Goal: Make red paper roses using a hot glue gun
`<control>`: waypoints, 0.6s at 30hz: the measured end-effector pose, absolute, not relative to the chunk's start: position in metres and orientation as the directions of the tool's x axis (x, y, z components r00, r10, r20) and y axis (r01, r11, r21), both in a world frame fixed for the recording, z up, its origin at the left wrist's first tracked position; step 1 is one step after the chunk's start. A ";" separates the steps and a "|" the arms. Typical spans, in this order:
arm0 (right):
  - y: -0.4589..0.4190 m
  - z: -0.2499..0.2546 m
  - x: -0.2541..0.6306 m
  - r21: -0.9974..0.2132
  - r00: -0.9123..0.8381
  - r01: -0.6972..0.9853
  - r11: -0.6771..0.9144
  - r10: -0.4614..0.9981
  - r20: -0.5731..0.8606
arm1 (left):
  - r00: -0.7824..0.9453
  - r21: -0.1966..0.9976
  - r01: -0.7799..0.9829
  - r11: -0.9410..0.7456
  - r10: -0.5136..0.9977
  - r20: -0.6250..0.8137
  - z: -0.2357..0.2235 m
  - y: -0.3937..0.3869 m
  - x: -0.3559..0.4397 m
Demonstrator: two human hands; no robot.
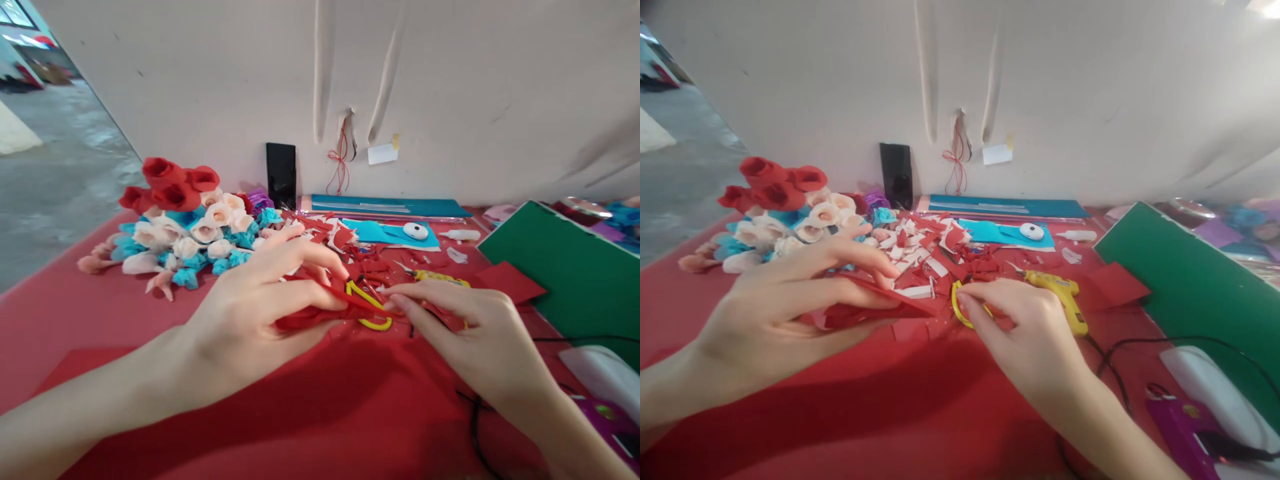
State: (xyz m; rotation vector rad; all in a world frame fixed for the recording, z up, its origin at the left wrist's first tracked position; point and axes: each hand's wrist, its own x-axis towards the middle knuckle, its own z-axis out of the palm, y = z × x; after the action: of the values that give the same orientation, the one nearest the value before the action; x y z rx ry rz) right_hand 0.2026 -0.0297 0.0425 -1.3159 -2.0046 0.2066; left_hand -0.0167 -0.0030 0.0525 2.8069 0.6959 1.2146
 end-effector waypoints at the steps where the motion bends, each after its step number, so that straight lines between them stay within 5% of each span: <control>1: -0.032 0.043 0.202 -0.483 -0.209 0.739 0.470 0.841 0.499 | 0.601 0.207 0.379 -0.902 0.410 0.686 0.053 -0.004 -0.016; 10: -0.042 0.048 0.194 -0.293 -0.306 0.713 0.637 0.659 0.687 | 0.572 0.314 0.360 -0.878 0.474 0.669 0.053 -0.007 -0.018; 18: -0.051 0.050 0.189 -0.171 -0.369 0.737 0.654 0.601 0.709 | 0.554 0.338 0.370 -0.865 0.498 0.667 0.051 -0.008 -0.014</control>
State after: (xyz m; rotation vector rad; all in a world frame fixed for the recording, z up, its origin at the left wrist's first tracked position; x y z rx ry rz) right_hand 0.1893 -0.0511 0.0502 -1.0340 -2.0932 -0.2226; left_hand -0.0143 -0.0076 0.0506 2.6275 0.7395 1.2039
